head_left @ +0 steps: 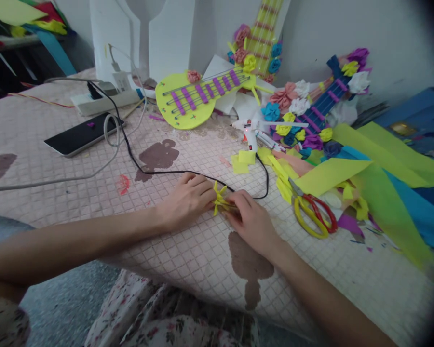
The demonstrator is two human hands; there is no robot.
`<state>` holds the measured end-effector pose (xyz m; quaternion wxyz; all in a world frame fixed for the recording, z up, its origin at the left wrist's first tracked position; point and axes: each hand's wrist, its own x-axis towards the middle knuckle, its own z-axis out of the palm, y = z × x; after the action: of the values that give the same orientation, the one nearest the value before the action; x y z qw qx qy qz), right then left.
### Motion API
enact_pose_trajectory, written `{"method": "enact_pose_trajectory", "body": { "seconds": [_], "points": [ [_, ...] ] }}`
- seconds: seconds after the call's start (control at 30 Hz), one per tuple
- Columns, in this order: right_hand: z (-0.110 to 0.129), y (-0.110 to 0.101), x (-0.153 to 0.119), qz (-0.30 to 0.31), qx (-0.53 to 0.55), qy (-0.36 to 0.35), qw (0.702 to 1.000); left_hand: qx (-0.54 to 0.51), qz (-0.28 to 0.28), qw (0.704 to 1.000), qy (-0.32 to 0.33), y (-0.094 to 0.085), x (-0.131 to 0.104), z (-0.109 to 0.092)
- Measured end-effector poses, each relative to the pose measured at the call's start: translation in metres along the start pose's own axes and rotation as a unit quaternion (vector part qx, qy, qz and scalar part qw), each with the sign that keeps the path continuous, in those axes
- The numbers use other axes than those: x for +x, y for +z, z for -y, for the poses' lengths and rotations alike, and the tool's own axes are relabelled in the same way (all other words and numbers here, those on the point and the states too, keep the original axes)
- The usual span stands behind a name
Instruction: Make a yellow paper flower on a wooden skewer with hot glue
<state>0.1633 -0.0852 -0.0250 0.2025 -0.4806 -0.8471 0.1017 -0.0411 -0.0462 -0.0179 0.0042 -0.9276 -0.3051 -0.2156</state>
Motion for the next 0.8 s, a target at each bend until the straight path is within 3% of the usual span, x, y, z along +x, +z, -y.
{"method": "enact_pose_trajectory", "body": {
  "seconds": [0.13,0.4,0.5,0.57,0.63,0.8],
  "points": [
    [-0.008,-0.012,-0.014,0.033,0.02,0.031,0.999,-0.028,0.003,1.0,-0.001,-0.001,-0.001,0.0],
    [-0.032,-0.048,-0.035,0.095,0.018,0.022,0.995,-0.055,-0.003,0.998,0.005,0.001,-0.005,-0.001],
    [-0.047,-0.06,-0.044,0.009,-0.005,0.105,0.994,-0.061,-0.01,0.998,0.006,0.0,-0.006,-0.002],
    [-0.057,-0.062,-0.048,-0.081,-0.046,0.174,0.98,-0.065,-0.01,0.998,0.007,-0.002,-0.006,-0.002],
    [-0.066,-0.06,-0.05,-0.13,-0.083,0.216,0.964,-0.068,-0.007,0.998,0.009,-0.003,-0.006,-0.002],
    [-0.082,-0.044,-0.05,-0.111,-0.147,0.227,0.957,-0.075,-0.014,0.997,0.018,-0.003,-0.008,0.001]
  ]
}}
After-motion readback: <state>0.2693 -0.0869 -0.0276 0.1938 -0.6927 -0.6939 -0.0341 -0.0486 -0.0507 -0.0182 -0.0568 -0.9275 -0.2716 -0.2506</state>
